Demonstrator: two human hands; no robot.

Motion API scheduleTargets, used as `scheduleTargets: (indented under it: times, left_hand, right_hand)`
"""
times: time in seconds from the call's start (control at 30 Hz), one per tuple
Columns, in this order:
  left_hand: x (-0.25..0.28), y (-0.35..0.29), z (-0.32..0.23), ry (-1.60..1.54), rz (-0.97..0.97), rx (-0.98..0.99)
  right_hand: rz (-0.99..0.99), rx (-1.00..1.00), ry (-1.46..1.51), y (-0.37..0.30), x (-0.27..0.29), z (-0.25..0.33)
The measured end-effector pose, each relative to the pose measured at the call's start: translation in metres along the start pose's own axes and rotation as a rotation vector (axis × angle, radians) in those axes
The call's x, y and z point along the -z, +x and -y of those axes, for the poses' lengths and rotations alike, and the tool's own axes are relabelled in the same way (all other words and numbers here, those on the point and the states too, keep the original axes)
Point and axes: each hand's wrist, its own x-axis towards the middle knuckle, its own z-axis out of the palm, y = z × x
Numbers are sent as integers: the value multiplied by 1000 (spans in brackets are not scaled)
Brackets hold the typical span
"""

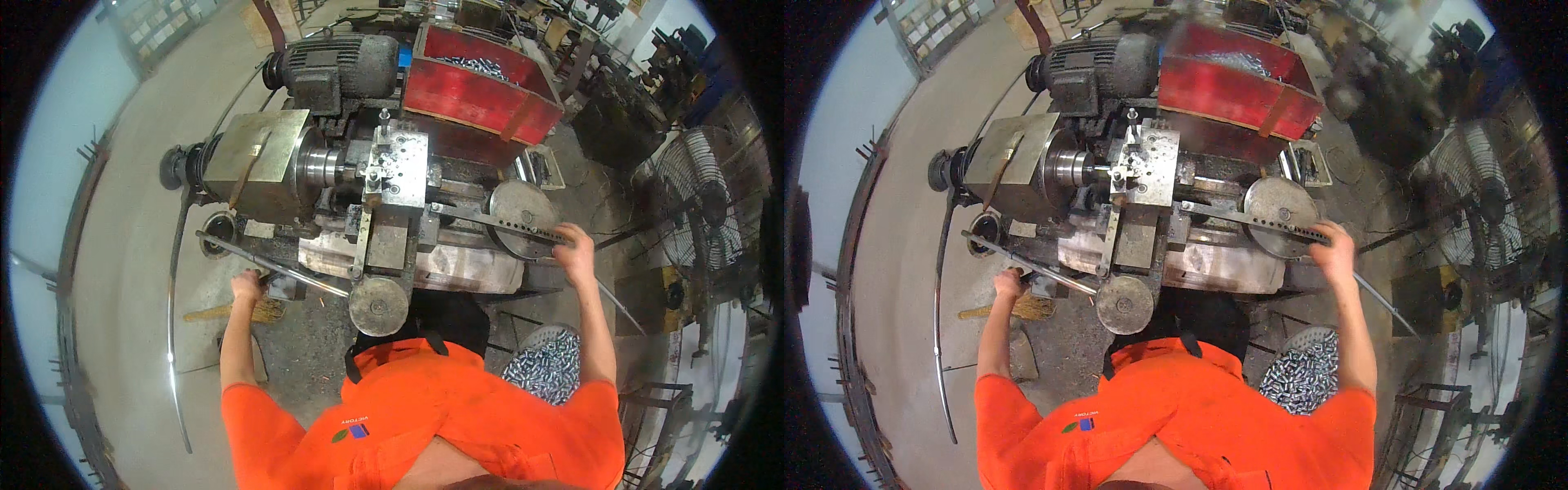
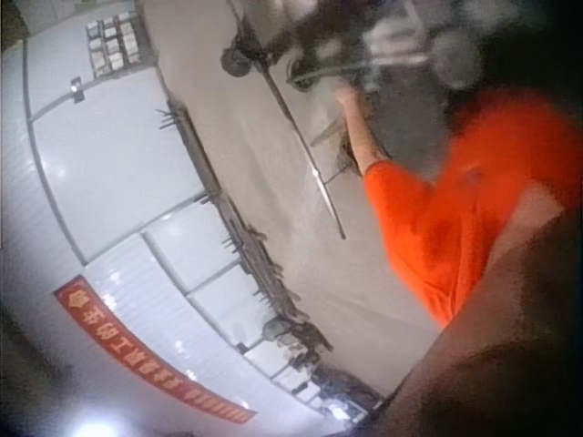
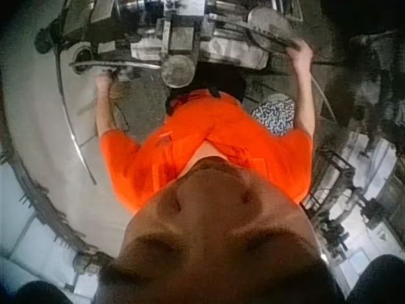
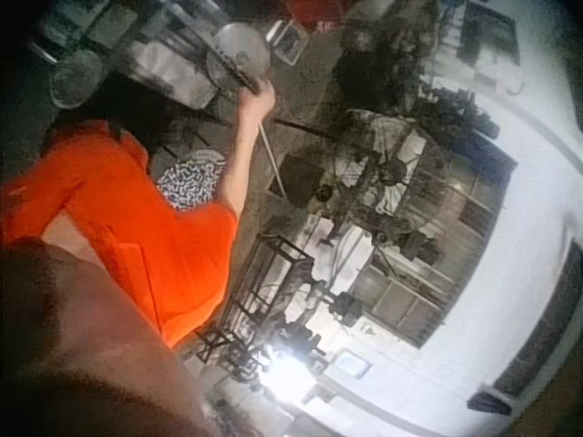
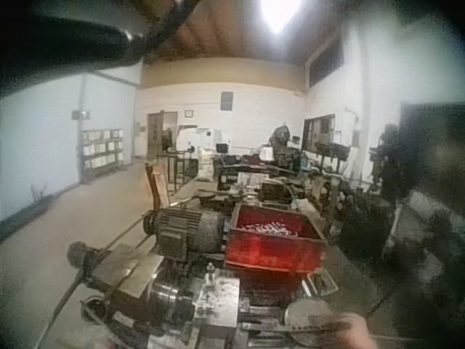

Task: The person operates a metal turning machine by inserting small metal pieces into the chuck, engaging the machine with a lever, and removing the processed pieces. The person repeats this cycle continuously, placing finished pieces into a red bin and collecting new pieces from a pile on the floor.

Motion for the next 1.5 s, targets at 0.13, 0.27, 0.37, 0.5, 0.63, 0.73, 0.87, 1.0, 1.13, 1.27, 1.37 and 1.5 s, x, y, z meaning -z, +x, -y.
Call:
scheduleTargets:
  times: [0.13, 0.27, 0.37, 0.5, 0.63, 0.73, 0.87, 1.0, 1.13, 1.27, 1.37, 1.5]
  left_hand:
    - [-4, -16, 22, -368, -61, 80]
    - [27, -28, 53, -942, -140, 93]
    - [66, -40, 51, -1253, -290, 203]
    - [103, -37, 13, -1513, -279, 293]
    - [81, -10, -16, -1658, -352, 375]
    - [61, -3, -8, -1730, -406, 328]
    - [62, 4, -16, -1716, -438, 327]
    - [59, 10, -12, -1636, -425, 353]
    - [31, 21, 21, -1527, -459, 331]
    - [95, -6, -27, -1608, -336, 317]
    - [93, -16, -14, -1536, -277, 399]
    - [72, -6, 0, -1535, -219, 379]
  right_hand:
    - [-29, -256, -398, -41, 16, -109]
    - [56, -433, -701, -115, 45, -221]
    - [-10, -405, -780, -131, 39, -230]
    - [-81, -420, -749, -190, 12, -203]
    - [181, -616, -323, -255, -7, -118]
    - [174, -781, 307, -259, -24, -46]
    - [139, -879, 718, -277, -53, -19]
    - [132, -919, 641, -276, -64, -7]
    - [85, -893, 749, -277, -73, -11]
    - [124, -853, 635, -276, -65, -16]
    - [121, -745, 572, -266, -40, -43]
    - [79, -425, -361, -239, 1, -141]
